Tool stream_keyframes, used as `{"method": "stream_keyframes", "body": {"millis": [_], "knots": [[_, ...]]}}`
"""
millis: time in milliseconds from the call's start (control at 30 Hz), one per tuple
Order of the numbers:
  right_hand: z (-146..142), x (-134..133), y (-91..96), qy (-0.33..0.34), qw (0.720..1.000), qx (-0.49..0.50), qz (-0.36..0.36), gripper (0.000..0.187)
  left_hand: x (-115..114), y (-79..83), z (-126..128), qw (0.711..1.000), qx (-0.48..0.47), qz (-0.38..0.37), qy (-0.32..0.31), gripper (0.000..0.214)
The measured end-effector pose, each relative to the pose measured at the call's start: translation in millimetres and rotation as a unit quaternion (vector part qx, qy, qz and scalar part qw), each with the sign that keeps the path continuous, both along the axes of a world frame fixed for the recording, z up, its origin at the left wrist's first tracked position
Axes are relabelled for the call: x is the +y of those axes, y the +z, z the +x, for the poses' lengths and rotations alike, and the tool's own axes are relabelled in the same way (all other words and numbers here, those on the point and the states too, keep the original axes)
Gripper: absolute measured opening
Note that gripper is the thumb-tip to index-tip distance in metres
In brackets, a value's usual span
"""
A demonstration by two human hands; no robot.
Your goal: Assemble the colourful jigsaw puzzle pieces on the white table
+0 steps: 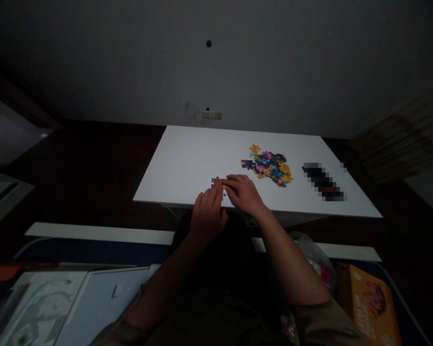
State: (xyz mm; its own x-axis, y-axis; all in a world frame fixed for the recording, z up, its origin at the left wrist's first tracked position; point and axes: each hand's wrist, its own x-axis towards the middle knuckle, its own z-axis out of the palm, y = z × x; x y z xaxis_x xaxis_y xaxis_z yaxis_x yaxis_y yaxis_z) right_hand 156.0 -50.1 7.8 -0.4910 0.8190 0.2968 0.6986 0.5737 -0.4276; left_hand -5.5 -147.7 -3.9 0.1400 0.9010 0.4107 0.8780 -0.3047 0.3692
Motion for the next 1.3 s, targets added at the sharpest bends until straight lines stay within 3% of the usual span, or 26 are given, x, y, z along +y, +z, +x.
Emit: {"method": "stream_keyframes", "body": {"millis": [300,733,1133,1300], "knots": [[0,-2,2.0,-0.003,1.000,0.002,-0.004,0.033,2,6.3,4,1.000,-0.006,0.004,-0.012,0.073],[1,-1,0.4,-0.009,1.000,0.003,-0.008,0.032,1,-7.7,1,1.000,0.011,0.020,-0.014,0.042],[3,-1,1.4,-0.008,1.000,0.022,-0.013,0.033,3,-9.2,-28,0.994,-0.036,0.027,-0.104,0.039],[2,0,-1.7,-0.003,0.999,0.032,-0.015,0.033,22,-2.9,-49,0.993,-0.097,0.020,-0.064,0.038]]}}
